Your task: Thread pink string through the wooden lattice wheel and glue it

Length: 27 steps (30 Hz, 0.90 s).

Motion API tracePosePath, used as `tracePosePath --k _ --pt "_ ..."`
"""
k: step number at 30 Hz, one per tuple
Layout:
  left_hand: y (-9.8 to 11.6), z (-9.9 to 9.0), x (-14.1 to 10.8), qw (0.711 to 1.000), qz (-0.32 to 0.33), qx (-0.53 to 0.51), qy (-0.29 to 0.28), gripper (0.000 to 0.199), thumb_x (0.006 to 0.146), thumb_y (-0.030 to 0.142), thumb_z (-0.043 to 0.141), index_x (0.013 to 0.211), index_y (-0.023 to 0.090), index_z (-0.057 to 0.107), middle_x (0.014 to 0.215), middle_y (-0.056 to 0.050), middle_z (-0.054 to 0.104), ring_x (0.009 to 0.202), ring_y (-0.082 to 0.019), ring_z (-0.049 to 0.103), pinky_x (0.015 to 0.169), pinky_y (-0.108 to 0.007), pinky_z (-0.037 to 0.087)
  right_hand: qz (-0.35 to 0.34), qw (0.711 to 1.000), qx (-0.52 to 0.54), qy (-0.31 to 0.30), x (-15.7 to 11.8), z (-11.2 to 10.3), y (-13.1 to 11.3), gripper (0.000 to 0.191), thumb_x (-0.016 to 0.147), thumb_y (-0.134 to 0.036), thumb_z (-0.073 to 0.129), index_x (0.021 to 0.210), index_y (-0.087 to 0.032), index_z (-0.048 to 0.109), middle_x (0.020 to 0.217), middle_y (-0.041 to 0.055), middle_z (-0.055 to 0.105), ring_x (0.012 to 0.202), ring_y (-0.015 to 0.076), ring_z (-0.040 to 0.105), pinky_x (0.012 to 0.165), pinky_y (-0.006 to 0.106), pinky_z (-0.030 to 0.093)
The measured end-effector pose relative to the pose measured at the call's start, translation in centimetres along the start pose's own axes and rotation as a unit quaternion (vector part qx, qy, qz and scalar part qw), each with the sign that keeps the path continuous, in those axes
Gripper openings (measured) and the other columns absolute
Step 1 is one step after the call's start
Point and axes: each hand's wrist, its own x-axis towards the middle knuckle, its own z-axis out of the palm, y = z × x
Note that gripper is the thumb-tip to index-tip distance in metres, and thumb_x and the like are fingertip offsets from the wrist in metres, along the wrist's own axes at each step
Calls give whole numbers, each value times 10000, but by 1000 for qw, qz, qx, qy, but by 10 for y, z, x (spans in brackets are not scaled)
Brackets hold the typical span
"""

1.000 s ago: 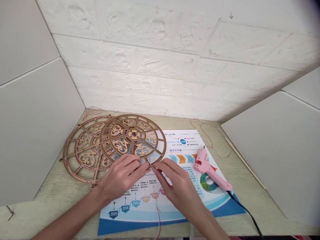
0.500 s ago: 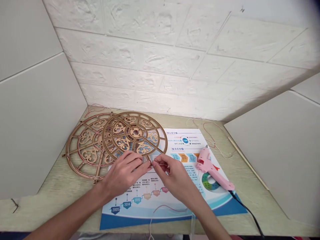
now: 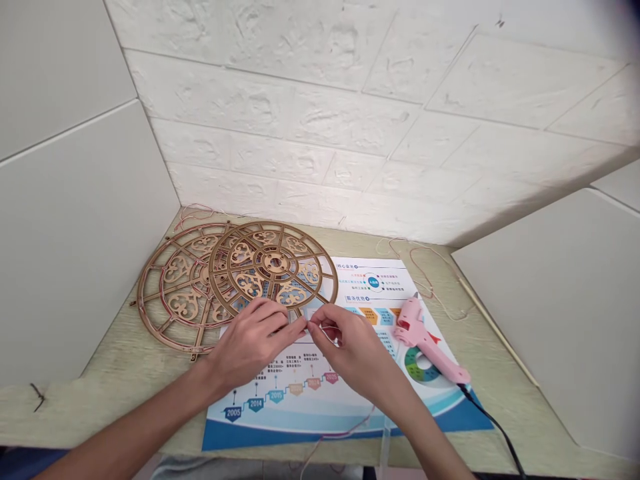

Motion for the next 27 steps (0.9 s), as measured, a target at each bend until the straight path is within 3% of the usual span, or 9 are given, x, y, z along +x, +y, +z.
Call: tracePosePath --k 6,12,18,27 --pt "2 1 2 1000 -9 -10 19 142 1002 142 545 1117 98 616 800 -37 662 860 -179 637 756 -330 517 -15 1000 -7 23 -3 2 1 220 915 -302 483 767 -191 603 633 25 601 565 168 522 530 261 330" --pt "0 2 0 1000 -3 -6 17 228 989 100 542 1211 100 595 785 -32 657 832 -182 637 743 -330 534 -5 1000 6 21 -3 4 1 228 917 -305 480 770 -188 611 602 11 582 527 155 494 508 252 334" --pt "1 2 2 999 -13 -10 28 168 1003 172 552 1134 88 615 784 -40 658 827 -184 641 734 -331 543 -14 1000 13 22 -1 3 0 223 914 -313 502 752 -195 602 571 -1 562 503 147 475 501 251 323" --pt "3 3 2 999 -26 -13 38 155 992 186 577 1106 95 629 788 -37 656 820 -177 644 725 -323 564 3 996 93 13 -1 2 2 238 925 -379 498 793 -201 583 617 1 599 532 145 487 518 256 360"
